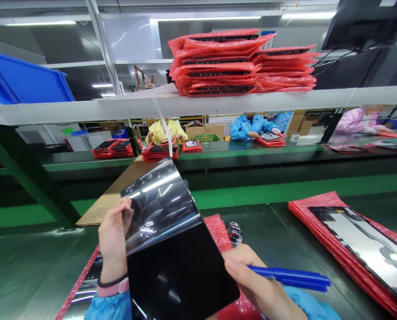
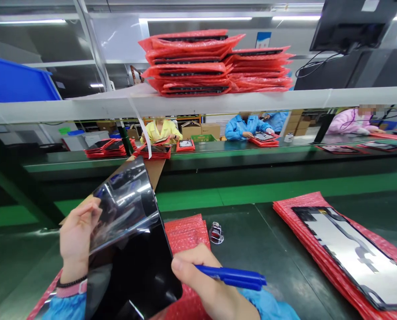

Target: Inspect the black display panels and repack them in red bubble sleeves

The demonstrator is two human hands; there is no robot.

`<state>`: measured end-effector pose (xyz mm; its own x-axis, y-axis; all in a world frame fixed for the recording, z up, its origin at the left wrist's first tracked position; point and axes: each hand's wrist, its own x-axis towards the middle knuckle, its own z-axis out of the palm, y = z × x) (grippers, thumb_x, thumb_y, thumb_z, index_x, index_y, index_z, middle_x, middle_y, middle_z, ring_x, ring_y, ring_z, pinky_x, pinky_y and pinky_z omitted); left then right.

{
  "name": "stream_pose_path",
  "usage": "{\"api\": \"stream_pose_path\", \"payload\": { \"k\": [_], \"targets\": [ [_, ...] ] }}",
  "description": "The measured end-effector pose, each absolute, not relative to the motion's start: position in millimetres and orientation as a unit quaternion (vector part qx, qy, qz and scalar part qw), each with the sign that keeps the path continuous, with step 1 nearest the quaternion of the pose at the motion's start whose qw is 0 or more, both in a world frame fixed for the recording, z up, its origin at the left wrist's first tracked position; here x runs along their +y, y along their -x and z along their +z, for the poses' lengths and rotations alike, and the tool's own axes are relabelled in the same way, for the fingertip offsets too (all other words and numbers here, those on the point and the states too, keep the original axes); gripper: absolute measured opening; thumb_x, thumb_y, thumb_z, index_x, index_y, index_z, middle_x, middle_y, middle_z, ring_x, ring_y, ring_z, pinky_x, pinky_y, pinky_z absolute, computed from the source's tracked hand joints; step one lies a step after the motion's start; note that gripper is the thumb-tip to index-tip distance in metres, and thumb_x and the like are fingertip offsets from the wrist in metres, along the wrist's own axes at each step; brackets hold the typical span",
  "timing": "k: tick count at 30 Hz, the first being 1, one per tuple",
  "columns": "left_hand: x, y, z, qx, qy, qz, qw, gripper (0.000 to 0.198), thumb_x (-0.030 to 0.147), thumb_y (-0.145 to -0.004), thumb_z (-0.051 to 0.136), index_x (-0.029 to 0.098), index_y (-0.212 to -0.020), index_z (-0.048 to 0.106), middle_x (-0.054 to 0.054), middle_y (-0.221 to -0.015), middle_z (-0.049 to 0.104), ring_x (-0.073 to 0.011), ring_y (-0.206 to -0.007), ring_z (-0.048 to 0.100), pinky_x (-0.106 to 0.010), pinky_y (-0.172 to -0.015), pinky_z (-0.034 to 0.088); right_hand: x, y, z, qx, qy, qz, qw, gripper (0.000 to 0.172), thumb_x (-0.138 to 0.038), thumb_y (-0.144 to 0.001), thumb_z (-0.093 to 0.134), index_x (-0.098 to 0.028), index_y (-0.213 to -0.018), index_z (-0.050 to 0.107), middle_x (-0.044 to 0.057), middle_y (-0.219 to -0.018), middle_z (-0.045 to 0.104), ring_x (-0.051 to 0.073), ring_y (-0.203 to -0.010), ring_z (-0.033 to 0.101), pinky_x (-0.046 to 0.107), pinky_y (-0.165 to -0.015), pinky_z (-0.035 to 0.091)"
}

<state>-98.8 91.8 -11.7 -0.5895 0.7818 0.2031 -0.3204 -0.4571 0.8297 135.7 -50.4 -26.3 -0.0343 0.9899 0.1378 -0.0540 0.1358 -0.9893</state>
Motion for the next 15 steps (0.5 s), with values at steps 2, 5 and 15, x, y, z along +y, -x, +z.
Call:
{"api": "stream_pose_path", "payload": {
  "k": [2, 5, 15],
  "targets": [
    [92, 94, -9, 0.394, -0.312, 0.776, 0.382, 0.015, 0.012, -0.062, 0.060, 0.016, -0.048, 0.055, 0.001, -0.065, 0.058, -0.0105, -0.067, 0.055, -0.017, -0.055, 0.048, -51, -132, -25, -0.492, 0.433, 0.541, 0.527, 0.045, -0.065, -0.076, 0.066, -0.021, -0.066, 0.069, 0.003, -0.069, 0.068, 0.021, -0.072, 0.064, 0.034, -0.070, 0.049],
    [94, 89, -7, 0.398, -0.328, 0.746, 0.421, 0.015, 0.015, -0.060, 0.060, 0.016, -0.046, 0.055, 0.000, -0.062, 0.055, -0.0105, -0.062, 0.051, -0.017, -0.049, 0.045, -53, -127, -21, -0.452, 0.418, 0.590, 0.523, 0.049, -0.069, -0.072, 0.067, -0.020, -0.064, 0.067, 0.001, -0.064, 0.067, 0.018, -0.065, 0.062, 0.032, -0.070, 0.048],
    [84, 89, -8, 0.374, -0.348, 0.719, 0.471, 0.013, 0.022, -0.053, 0.066, 0.016, -0.050, 0.054, 0.001, -0.065, 0.050, -0.0091, -0.066, 0.047, -0.012, -0.054, 0.045, -52, -130, -24, -0.469, 0.542, 0.461, 0.523, 0.049, -0.070, -0.068, 0.068, -0.022, -0.070, 0.074, 0.004, -0.081, 0.068, 0.025, -0.085, 0.061, 0.038, -0.083, 0.048]
  ]
}}
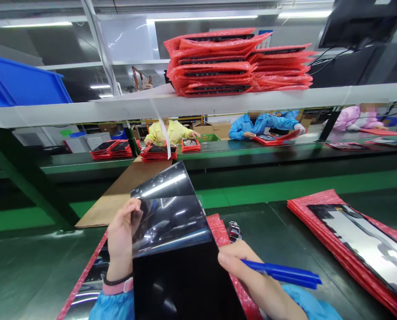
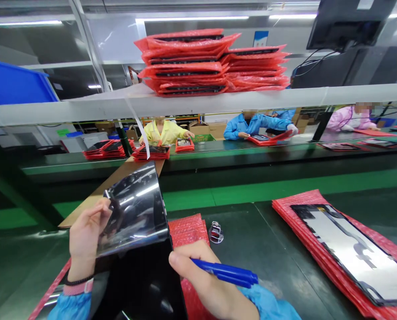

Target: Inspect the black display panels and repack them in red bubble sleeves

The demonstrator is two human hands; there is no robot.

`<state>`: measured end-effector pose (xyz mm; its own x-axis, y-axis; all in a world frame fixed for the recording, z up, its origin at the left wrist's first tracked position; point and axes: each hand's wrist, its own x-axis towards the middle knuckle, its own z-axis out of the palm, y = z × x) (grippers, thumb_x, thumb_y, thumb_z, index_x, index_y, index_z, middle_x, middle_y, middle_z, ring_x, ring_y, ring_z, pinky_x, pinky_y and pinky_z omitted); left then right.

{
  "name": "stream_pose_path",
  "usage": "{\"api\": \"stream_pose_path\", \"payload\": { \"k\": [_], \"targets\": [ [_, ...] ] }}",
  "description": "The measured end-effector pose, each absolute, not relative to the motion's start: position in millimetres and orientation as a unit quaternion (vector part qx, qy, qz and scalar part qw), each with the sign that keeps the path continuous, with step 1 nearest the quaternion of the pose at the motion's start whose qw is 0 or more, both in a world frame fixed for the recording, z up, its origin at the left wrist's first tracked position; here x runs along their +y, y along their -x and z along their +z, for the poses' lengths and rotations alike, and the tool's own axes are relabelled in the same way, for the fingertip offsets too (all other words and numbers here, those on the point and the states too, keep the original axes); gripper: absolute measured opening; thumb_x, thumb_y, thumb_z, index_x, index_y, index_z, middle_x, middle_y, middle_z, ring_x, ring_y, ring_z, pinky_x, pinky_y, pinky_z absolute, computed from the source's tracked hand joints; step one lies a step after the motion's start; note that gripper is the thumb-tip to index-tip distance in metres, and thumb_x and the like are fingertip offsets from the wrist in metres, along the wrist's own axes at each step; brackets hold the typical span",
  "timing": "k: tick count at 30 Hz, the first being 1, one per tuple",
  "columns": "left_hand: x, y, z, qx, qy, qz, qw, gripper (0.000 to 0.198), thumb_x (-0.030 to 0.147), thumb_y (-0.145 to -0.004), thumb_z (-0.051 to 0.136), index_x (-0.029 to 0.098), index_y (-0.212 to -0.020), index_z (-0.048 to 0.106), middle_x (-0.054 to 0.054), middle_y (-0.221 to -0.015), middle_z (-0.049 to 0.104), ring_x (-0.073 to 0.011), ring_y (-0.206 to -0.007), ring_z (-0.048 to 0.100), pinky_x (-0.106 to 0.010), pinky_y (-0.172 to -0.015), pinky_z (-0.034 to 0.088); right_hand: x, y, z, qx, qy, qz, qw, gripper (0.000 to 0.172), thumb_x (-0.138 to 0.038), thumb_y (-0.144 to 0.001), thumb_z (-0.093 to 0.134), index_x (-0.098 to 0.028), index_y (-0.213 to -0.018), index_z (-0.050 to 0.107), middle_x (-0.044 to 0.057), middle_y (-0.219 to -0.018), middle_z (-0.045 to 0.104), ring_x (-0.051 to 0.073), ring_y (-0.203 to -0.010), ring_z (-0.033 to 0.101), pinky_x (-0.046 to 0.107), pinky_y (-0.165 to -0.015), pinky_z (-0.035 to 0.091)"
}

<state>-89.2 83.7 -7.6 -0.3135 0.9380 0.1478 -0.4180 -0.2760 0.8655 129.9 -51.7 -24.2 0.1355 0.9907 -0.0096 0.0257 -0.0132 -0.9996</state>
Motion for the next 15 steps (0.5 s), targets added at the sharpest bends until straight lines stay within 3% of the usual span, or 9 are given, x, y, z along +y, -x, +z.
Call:
{"api": "stream_pose_path", "payload": {
  "k": [3, 6, 9, 12, 15],
  "targets": [
    [68, 84, -2, 0.352, -0.375, 0.693, 0.506, 0.015, 0.024, -0.052, 0.068, 0.017, -0.050, 0.055, 0.003, -0.059, 0.046, -0.0081, -0.058, 0.043, -0.014, -0.050, 0.043, -51, -129, -23, -0.478, 0.551, 0.444, 0.520, 0.048, -0.069, -0.071, 0.066, -0.023, -0.075, 0.076, 0.006, -0.085, 0.069, 0.028, -0.090, 0.062, 0.040, -0.087, 0.047],
    [54, 79, 3, 0.322, -0.418, 0.663, 0.530, 0.018, 0.033, -0.059, 0.065, 0.018, -0.052, 0.060, -0.001, -0.062, 0.055, -0.0136, -0.066, 0.051, -0.019, -0.058, 0.045, -52, -128, -17, -0.498, 0.535, 0.429, 0.530, 0.043, -0.064, -0.076, 0.065, -0.022, -0.081, 0.076, 0.007, -0.091, 0.070, 0.029, -0.096, 0.061, 0.041, -0.090, 0.046],
    [48, 78, 3, 0.307, -0.439, 0.659, 0.529, 0.024, 0.040, -0.063, 0.061, 0.018, -0.056, 0.066, -0.005, -0.067, 0.063, -0.0203, -0.079, 0.057, -0.025, -0.068, 0.045, -50, -127, -11, -0.549, 0.494, 0.427, 0.522, 0.033, -0.052, -0.078, 0.067, -0.021, -0.087, 0.075, 0.007, -0.092, 0.070, 0.025, -0.085, 0.062, 0.036, -0.080, 0.049],
    [46, 79, 1, 0.306, -0.450, 0.671, 0.504, 0.025, 0.040, -0.064, 0.059, 0.018, -0.056, 0.066, -0.007, -0.066, 0.064, -0.0232, -0.079, 0.058, -0.029, -0.071, 0.044, -45, -125, -8, -0.612, 0.394, 0.459, 0.510, 0.023, -0.039, -0.078, 0.068, -0.019, -0.089, 0.071, 0.003, -0.078, 0.065, 0.020, -0.073, 0.059, 0.030, -0.069, 0.048],
    [44, 80, -1, 0.317, -0.466, 0.680, 0.469, 0.024, 0.040, -0.065, 0.057, 0.019, -0.056, 0.065, -0.007, -0.068, 0.065, -0.0253, -0.078, 0.059, -0.034, -0.074, 0.045, -41, -124, -10, -0.619, 0.341, 0.485, 0.515, 0.028, -0.033, -0.076, 0.071, -0.019, -0.100, 0.069, -0.002, -0.069, 0.058, 0.014, -0.063, 0.052, 0.025, -0.060, 0.044]
  ]
}}
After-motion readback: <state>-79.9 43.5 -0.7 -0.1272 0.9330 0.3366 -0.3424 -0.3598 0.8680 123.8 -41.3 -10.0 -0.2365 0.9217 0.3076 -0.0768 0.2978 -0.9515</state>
